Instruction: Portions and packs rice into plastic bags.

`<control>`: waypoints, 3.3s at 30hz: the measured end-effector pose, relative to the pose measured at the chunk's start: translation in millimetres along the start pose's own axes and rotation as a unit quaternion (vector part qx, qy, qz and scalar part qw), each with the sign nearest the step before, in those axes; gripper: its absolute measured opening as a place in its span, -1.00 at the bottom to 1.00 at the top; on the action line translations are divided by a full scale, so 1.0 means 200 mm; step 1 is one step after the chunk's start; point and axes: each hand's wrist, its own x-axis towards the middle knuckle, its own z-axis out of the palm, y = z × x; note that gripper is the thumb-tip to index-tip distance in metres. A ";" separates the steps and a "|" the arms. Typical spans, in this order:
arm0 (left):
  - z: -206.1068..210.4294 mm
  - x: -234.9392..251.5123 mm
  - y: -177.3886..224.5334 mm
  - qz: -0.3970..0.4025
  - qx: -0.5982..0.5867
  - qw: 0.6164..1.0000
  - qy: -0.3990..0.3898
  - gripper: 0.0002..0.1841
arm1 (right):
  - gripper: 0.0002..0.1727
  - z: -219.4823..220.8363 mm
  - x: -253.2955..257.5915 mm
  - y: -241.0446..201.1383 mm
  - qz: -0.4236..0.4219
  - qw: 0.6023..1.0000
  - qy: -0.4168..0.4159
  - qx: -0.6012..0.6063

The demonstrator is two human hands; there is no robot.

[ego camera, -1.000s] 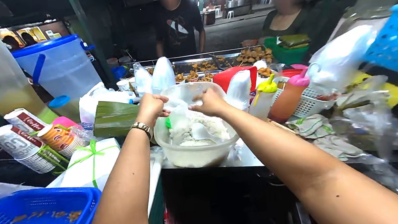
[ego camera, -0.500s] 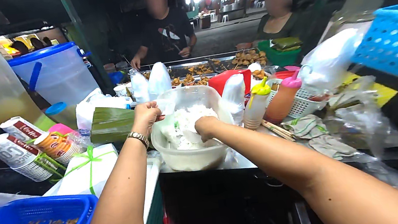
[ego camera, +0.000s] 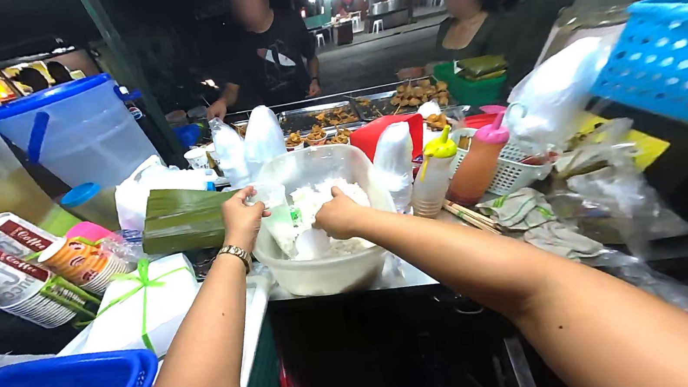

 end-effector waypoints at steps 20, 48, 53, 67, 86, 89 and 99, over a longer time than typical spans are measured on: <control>0.03 0.06 0.04 -0.021 -0.061 0.998 0.019 -0.43 | -0.60 -0.02 -0.19 0.07 -0.032 0.960 0.116 0.251; 0.01 0.06 0.12 -0.040 -0.023 0.999 -0.013 -0.42 | -0.66 -0.11 -0.33 0.21 0.047 0.883 0.063 0.463; 0.01 0.03 0.24 -0.036 0.006 0.996 -0.083 -0.37 | -0.65 -0.25 -0.43 0.24 0.113 0.859 0.196 0.460; 0.10 -0.06 0.35 -0.061 -0.026 0.989 -0.129 -0.27 | -0.75 -0.31 -0.43 -0.18 0.178 0.922 0.335 -0.078; 0.05 -0.10 0.47 0.068 0.124 0.987 -0.073 -0.76 | -0.43 -0.20 -0.31 0.09 0.059 0.954 0.204 0.213; 0.10 -0.13 0.48 0.167 0.031 0.976 -0.137 -0.70 | -0.51 -0.18 -0.28 0.03 0.034 0.924 0.256 0.282; 0.24 -0.26 0.35 0.103 -0.107 0.962 -0.228 -0.90 | -0.84 -0.50 -0.48 -0.06 -0.015 0.855 0.405 0.324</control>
